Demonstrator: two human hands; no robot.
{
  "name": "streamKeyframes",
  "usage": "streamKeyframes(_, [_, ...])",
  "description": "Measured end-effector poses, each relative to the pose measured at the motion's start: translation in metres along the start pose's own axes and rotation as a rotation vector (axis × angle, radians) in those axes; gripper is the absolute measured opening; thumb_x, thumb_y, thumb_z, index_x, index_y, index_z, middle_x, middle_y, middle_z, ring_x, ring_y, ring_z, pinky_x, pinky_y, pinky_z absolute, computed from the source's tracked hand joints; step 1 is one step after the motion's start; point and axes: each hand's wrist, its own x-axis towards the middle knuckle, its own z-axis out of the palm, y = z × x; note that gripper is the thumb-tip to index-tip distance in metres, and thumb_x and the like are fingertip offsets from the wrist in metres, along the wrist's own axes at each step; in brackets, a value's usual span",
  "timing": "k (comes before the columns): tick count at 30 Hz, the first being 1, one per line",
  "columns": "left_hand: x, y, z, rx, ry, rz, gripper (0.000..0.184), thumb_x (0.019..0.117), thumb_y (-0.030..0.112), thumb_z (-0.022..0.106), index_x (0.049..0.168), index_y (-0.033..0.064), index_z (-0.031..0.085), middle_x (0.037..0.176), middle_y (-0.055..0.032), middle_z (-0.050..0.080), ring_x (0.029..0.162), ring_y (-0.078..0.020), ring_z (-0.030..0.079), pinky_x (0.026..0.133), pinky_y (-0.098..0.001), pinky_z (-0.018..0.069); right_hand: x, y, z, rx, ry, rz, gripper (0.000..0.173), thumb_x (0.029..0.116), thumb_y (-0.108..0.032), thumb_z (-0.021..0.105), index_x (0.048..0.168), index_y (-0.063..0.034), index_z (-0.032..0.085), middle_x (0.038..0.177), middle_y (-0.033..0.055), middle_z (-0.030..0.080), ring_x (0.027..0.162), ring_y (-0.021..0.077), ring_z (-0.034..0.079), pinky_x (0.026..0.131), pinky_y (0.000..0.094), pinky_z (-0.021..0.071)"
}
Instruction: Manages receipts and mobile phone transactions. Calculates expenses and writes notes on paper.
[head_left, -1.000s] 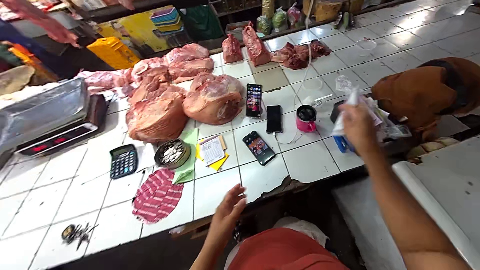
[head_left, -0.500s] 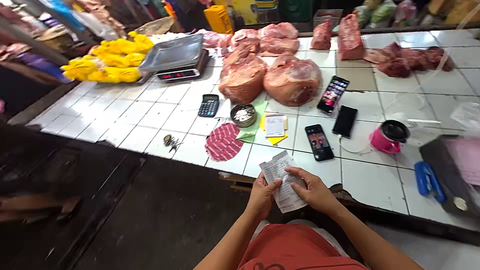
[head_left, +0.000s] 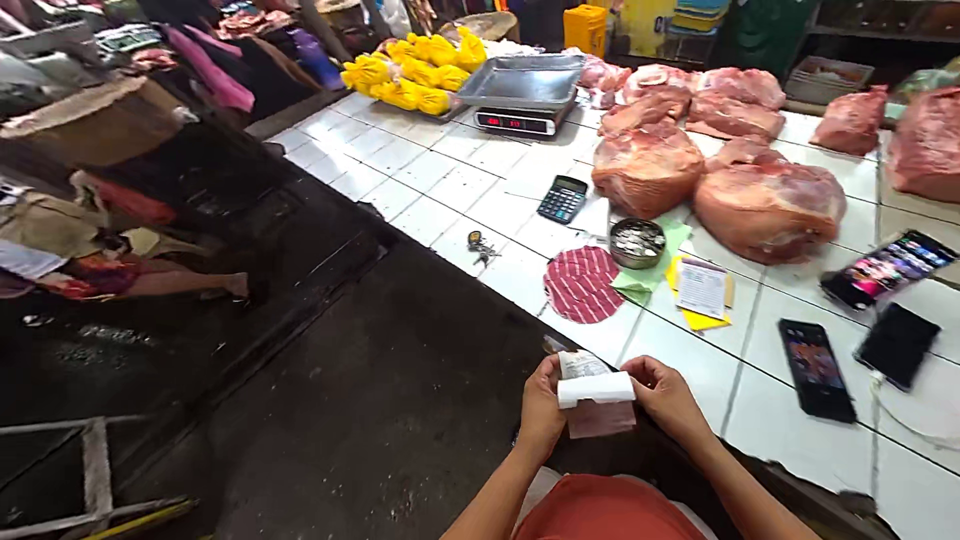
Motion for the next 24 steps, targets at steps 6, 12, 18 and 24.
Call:
streamKeyframes(6, [0.048, 0.027, -0.122, -0.065, 0.024, -0.02, 0.051, 0.0793, -0.013, 0.075, 0.128, -0.0057, 0.059, 0.104, -0.0087, 0.076, 0.092, -0.012, 0.074, 0.085, -0.0298, 0.0621, 0.064, -0.038, 0.123, 0.167, -0.109, 0.054, 0.009, 0.0936, -0.012, 0.07, 0.088, -0.0061, 0.066, 0.072, -0.0056, 0.064, 0.064, -0.0004, 0.06, 0.063, 0.0178, 0.0513])
streamKeyframes(12, [0.096, 0.067, -0.205, -0.096, -0.028, -0.202, 0.021, 0.0877, -0.009, 0.07, 0.107, -0.0024, 0.067, 0.087, -0.0057, 0.078, 0.077, -0.0115, 0.075, 0.075, -0.0292, 0.0636, 0.11, -0.076, 0.214, 0.323, -0.124, 0.225, 0.008, 0.1005, -0.009, 0.062, 0.098, -0.0024, 0.063, 0.079, 0.0018, 0.068, 0.07, 0.0074, 0.067, 0.069, 0.0252, 0.0572])
streamKeyframes(18, [0.157, 0.073, -0.218, -0.092, -0.132, -0.285, 0.01, 0.1016, 0.002, 0.058, 0.103, -0.0015, 0.067, 0.082, -0.0054, 0.077, 0.072, -0.0114, 0.075, 0.073, -0.0288, 0.0637, 0.148, -0.08, 0.233, 0.442, 0.054, 0.306, 0.011, 0.0969, -0.001, 0.065, 0.105, -0.0027, 0.059, 0.078, 0.0021, 0.07, 0.068, 0.0083, 0.068, 0.064, 0.0245, 0.0568])
streamKeyframes(24, [0.226, 0.074, -0.226, -0.021, -0.133, -0.302, 0.024, 0.109, 0.012, 0.046, 0.11, -0.0039, 0.064, 0.085, -0.0073, 0.075, 0.075, -0.0116, 0.074, 0.074, -0.029, 0.063, 0.215, -0.08, 0.239, 0.419, 0.036, 0.303, 0.022, 0.0959, 0.003, 0.064, 0.116, 0.0005, 0.058, 0.084, 0.0043, 0.073, 0.073, 0.01, 0.071, 0.071, 0.0271, 0.0593])
